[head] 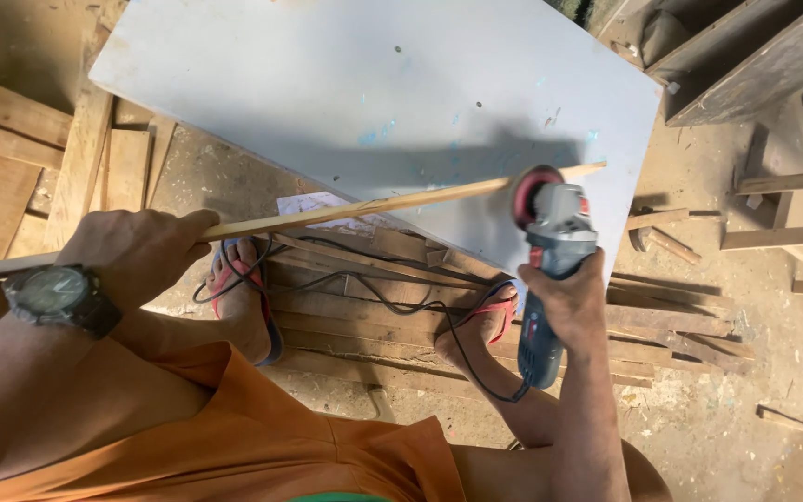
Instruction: Sanding a wooden plank with an angle grinder
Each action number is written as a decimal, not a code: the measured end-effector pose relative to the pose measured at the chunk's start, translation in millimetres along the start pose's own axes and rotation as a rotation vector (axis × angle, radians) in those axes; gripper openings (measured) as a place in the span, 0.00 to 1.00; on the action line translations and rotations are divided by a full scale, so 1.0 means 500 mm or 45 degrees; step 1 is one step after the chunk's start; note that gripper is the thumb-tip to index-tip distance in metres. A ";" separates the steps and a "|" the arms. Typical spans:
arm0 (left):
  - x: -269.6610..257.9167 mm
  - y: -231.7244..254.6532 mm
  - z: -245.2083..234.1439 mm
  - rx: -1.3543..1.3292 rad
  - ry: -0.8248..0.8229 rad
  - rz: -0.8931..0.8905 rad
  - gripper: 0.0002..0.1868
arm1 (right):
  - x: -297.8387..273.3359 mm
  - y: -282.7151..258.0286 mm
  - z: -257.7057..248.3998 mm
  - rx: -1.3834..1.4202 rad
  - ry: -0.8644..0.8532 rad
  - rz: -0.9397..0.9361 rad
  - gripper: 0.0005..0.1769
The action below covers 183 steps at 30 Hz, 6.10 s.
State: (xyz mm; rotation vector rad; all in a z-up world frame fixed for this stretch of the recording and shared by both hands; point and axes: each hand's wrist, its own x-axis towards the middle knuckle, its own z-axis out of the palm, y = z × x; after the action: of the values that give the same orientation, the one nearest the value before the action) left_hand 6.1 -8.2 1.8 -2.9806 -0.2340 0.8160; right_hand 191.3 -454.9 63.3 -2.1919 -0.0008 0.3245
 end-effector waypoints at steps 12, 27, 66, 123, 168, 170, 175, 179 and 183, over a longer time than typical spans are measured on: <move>-0.012 0.019 -0.037 -0.151 -0.003 0.080 0.34 | -0.122 -0.185 0.178 -0.692 -0.528 0.263 0.40; -0.008 0.014 0.004 0.015 0.069 0.082 0.34 | -0.058 -0.141 0.063 -0.561 -0.375 0.489 0.42; -0.007 -0.026 -0.017 -0.086 -0.192 -0.157 0.15 | -0.062 -0.063 0.053 -0.702 -0.312 0.282 0.42; -0.009 -0.004 -0.056 -0.154 -0.256 -0.158 0.13 | -0.077 -0.110 0.072 -0.738 -0.296 0.380 0.41; 0.001 -0.014 -0.034 -0.138 -0.329 -0.156 0.14 | 0.006 -0.082 0.010 -0.854 -0.161 0.441 0.41; -0.001 -0.013 -0.039 -0.123 -0.343 -0.152 0.14 | 0.016 -0.080 -0.004 -0.831 -0.156 0.436 0.41; 0.004 -0.013 -0.040 -0.129 -0.378 -0.170 0.14 | 0.055 -0.064 -0.038 -0.760 -0.096 0.420 0.41; 0.002 -0.017 -0.028 -0.147 -0.353 -0.186 0.14 | 0.091 -0.056 -0.066 -0.736 -0.079 0.459 0.46; 0.003 -0.021 -0.017 -0.150 -0.318 -0.190 0.14 | 0.124 -0.051 -0.091 -0.722 -0.006 0.512 0.44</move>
State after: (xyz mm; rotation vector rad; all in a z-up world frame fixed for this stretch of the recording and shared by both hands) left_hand 10.6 2.2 9.3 -2.9142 -0.5238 1.1932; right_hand 264.9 -468.4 94.8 -2.7498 0.3936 0.6128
